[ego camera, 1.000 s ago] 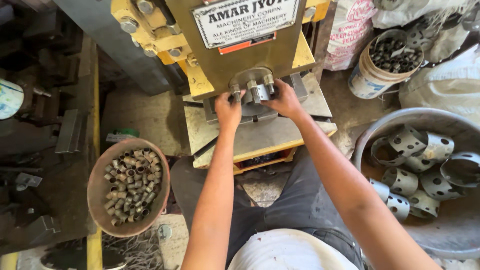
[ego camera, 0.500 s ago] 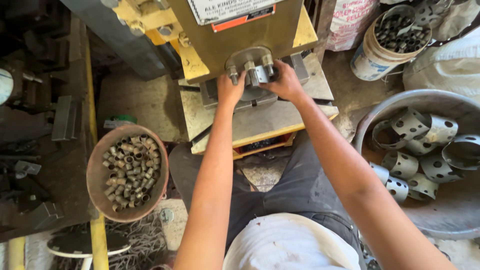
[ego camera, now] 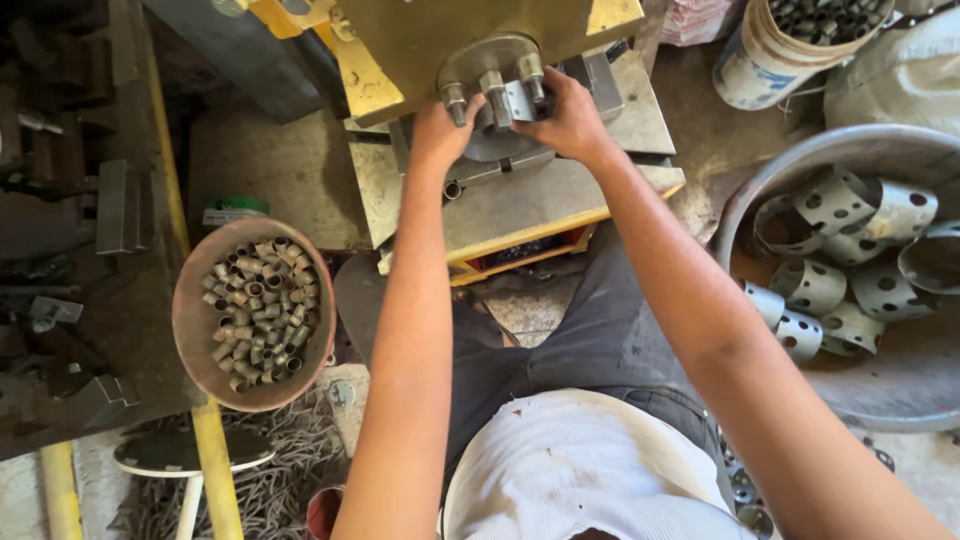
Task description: The person picks up metal parts from a container and places them into a industrial fabrication machine to be processed, repeating the cycle as they work through the bin.
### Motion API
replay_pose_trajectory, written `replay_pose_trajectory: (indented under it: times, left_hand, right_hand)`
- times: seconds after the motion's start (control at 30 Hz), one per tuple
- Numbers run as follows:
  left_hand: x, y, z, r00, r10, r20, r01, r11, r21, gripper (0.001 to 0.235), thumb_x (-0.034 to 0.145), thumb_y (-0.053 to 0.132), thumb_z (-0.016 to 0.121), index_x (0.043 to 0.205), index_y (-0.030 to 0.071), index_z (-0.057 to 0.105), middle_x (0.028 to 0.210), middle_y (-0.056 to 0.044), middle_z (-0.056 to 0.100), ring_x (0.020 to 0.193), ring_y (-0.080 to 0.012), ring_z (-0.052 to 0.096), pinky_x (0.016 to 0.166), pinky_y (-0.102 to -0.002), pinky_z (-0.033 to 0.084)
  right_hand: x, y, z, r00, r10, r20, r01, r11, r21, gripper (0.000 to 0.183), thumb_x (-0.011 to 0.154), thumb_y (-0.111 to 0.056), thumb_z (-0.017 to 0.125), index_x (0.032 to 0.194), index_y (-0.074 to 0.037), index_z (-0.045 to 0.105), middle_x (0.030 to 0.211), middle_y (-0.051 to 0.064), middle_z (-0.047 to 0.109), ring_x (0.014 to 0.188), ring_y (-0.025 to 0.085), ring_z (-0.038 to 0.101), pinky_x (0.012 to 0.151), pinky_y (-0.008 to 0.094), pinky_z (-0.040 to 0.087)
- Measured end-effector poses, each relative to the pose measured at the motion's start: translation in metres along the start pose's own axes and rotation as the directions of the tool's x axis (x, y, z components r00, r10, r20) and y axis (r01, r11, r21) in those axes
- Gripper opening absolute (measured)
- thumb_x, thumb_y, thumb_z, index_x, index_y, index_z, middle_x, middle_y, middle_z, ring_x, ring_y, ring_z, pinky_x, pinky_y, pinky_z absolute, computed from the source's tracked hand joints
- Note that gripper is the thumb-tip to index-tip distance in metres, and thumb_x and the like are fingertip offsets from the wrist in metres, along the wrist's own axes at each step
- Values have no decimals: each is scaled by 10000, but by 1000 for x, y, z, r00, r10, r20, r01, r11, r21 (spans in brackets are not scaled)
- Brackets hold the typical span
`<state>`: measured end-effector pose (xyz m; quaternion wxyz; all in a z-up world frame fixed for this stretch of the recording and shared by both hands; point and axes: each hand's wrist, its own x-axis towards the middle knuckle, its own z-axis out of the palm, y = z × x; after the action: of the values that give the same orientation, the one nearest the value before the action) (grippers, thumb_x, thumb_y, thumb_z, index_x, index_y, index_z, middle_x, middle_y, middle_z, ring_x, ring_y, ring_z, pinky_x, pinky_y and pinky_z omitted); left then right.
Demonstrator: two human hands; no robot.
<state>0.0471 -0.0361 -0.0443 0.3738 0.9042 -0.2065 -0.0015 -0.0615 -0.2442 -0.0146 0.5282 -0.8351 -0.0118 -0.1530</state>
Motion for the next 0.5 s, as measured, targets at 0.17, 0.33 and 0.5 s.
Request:
replay_pose_trajectory:
  times: [0.17, 0.33, 0.5]
  left_hand:
    - [-7, 11, -5, 997, 50, -65, -60, 983, -173, 320, 858, 321, 786, 892, 8, 729, 789, -161, 735, 755, -347, 723, 706, -432, 549]
    - [3, -4, 13, 975, 93, -203, -107, 993, -56, 307, 865, 304, 785, 897, 6, 720, 790, -164, 729, 768, -373, 719, 722, -453, 555]
    - [2, -18, 24, 866, 309, -392, -313, 948, 55, 356, 843, 317, 791, 942, -19, 727, 911, -252, 723, 849, -474, 665, 754, -504, 529]
  right_hand:
    - [1, -2, -1, 999, -35, -15, 35, 999, -18, 594, 750, -181, 928, 1240, 5, 647, 1056, 145, 743, 925, 209, 723, 843, 346, 581]
    - [5, -2, -4, 999, -24, -25, 22, 998, -57, 631, 726, -215, 942, 1226, 23, 639, 1035, 151, 735, 913, 218, 729, 822, 346, 579]
    - [2, -1, -7, 999, -9, -35, 6, 997, -80, 615, 725, -222, 945, 1207, 23, 654, 1030, 153, 743, 909, 236, 733, 832, 359, 578]
